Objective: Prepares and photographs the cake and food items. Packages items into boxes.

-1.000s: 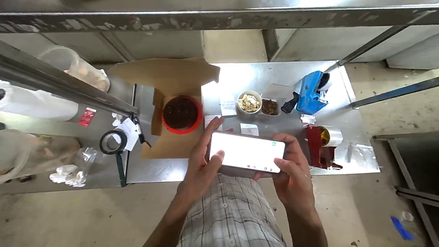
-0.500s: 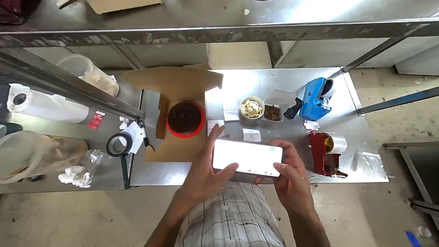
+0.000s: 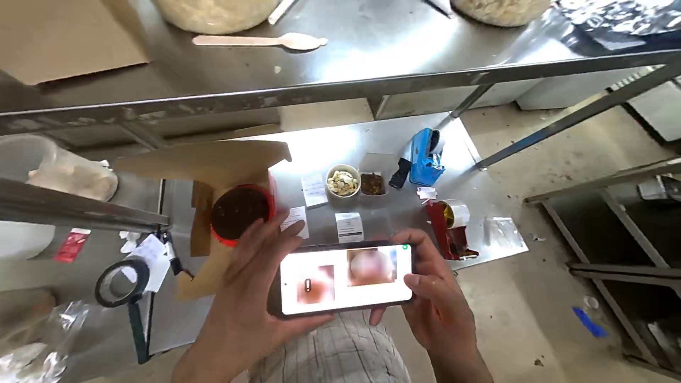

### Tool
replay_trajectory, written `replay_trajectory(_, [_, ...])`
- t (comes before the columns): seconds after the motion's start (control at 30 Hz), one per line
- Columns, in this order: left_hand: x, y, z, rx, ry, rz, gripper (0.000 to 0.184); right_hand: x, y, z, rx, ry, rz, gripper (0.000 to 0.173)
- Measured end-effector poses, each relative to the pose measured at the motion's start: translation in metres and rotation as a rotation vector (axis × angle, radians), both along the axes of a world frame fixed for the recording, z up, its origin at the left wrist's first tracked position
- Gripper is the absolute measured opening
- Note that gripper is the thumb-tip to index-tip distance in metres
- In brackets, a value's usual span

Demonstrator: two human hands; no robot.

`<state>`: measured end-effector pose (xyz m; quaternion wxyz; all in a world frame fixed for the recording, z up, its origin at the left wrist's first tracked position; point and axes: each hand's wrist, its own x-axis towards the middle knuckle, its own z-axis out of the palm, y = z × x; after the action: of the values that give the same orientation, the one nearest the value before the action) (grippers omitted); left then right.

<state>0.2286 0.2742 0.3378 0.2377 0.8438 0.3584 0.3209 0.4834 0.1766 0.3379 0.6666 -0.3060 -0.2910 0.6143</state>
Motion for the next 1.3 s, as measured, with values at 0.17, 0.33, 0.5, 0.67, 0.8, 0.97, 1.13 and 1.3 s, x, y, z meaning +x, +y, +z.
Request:
replay_trajectory(0.17, [0.002, -0.001, 0.014, 0.111, -0.041, -0.075, 0.091, -0.001, -0.011, 0.018, 0.048, -0.096, -0.066, 0.024])
replay_trajectory(0.33, [0.004, -0.004, 0.020, 0.172, -0.063, -0.098, 0.089, -0.004, -0.018, 0.026, 0.052, -0.131, -0.145, 0.024])
replay_trajectory(0.5, [0.004, -0.004, 0.032, 0.198, -0.049, -0.113, 0.089, 0.001, -0.025, 0.031, 0.130, -0.139, -0.098, 0.034])
replay_trajectory(0.67, [0.005, -0.009, 0.045, 0.216, -0.018, -0.129, 0.088, 0.004, -0.034, 0.040, 0.128, -0.216, -0.072, 0.041])
replay_trajectory(0.8, [0.003, -0.014, 0.059, 0.215, -0.013, -0.111, 0.089, 0.005, -0.037, 0.057, 0.133, -0.243, -0.058, 0.044])
replay_trajectory(0.97, [-0.001, -0.019, 0.083, 0.219, -0.001, -0.094, 0.084, 0.008, -0.035, 0.083, 0.136, -0.298, -0.043, 0.048])
replay_trajectory(1.13, [0.000, -0.019, 0.092, 0.255, 0.000, -0.062, 0.085, 0.008, -0.029, 0.088, 0.142, -0.304, -0.056, 0.050])
replay_trajectory(1.3, [0.001, -0.018, 0.088, 0.272, -0.004, -0.047, 0.088, 0.008, -0.026, 0.085, 0.132, -0.331, -0.068, 0.050])
